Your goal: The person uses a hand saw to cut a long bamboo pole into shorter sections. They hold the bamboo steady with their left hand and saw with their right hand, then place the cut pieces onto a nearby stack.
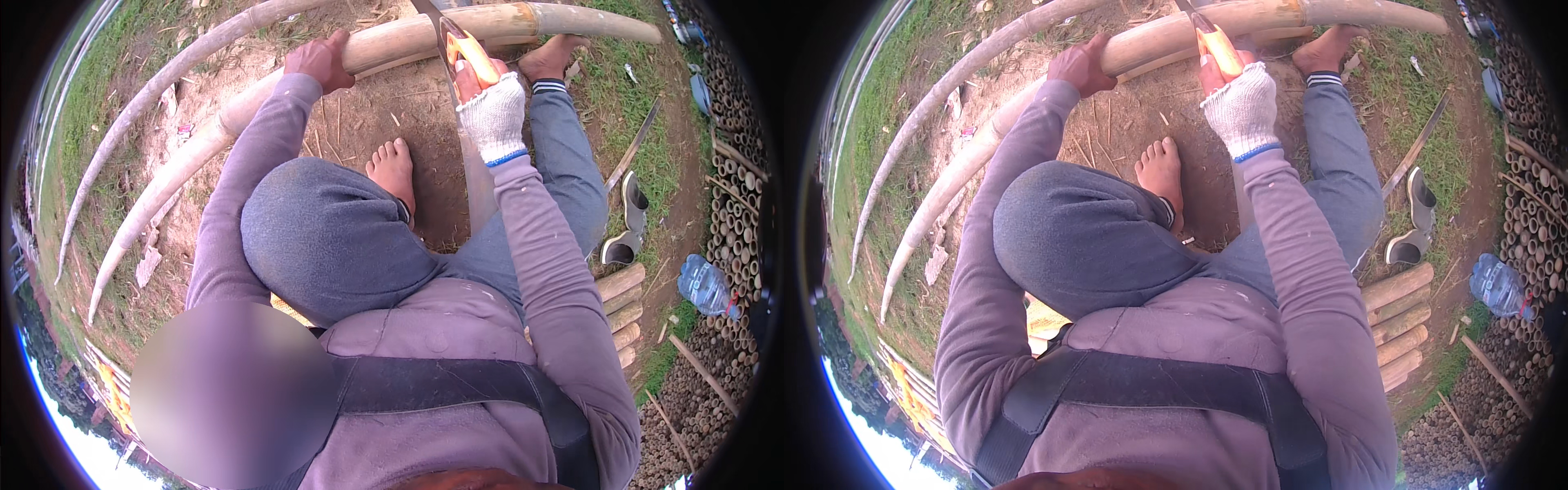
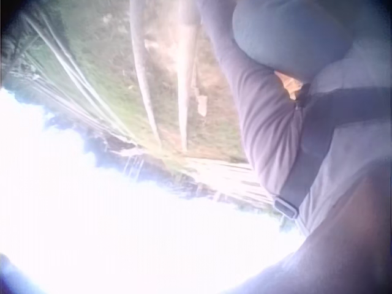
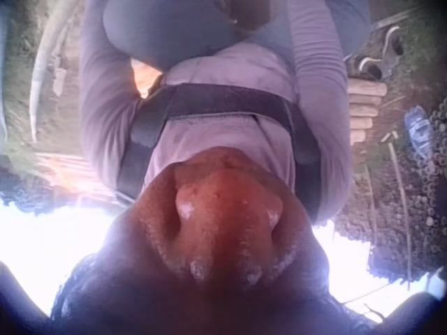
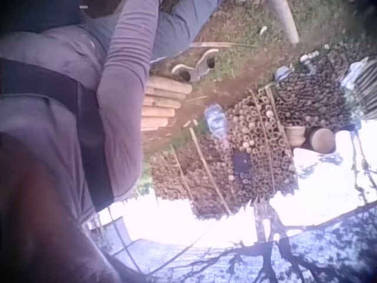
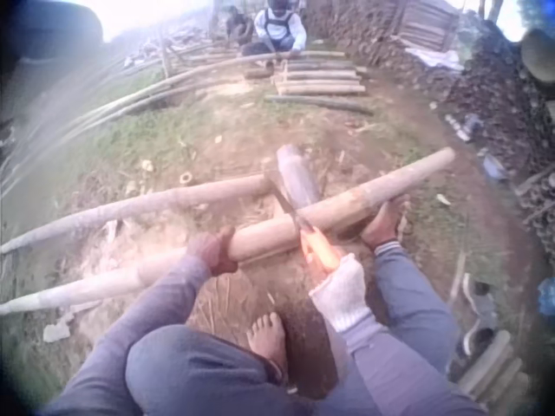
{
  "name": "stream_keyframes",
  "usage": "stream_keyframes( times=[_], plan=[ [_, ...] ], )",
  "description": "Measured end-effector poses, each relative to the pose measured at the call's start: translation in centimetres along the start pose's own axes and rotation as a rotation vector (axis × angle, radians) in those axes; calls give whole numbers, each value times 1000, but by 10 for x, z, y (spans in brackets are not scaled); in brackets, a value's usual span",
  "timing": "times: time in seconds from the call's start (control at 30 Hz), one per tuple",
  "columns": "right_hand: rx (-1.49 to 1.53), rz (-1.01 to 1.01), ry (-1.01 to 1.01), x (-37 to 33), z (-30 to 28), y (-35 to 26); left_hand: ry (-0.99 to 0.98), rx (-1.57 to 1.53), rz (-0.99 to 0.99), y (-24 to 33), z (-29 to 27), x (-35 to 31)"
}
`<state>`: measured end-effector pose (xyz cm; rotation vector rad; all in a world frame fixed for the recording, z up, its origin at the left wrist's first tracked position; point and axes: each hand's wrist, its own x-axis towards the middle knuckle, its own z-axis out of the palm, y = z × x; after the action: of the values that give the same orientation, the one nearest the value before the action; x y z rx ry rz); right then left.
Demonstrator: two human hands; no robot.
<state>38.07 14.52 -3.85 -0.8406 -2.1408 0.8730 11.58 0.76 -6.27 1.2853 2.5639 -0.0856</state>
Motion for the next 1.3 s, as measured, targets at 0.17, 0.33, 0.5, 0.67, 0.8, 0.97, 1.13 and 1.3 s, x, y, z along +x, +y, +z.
stream_keyframes(
  times=[0.17,0.33,0.5,0.67,0.8,0.97,1.13,1.3],
  plan=[
    [245,249,-158,-107,-76,-11,-27,1,-67,-20,14,-15],
    [352,263,-133,-88,-39,-5,-55,-18,-80,-24,12,-5],
    [119,74,-11,-42,-10,4,20,-26,23,-3,5,2],
    [203,205,-210,-127,-98,-12,8,-16,-64,-22,15,-15],
    [178,207,-92,-114,-84,-6,-37,2,18,3,10,12],
    [58,63,-43,-18,-15,-7,14,12,-15,-1,10,-3],
    [224,283,-227,-140,-115,-13,4,9,-73,-24,21,-14],
    [221,91,-101,-98,-60,4,-12,27,-68,-21,16,1]
  ],
)
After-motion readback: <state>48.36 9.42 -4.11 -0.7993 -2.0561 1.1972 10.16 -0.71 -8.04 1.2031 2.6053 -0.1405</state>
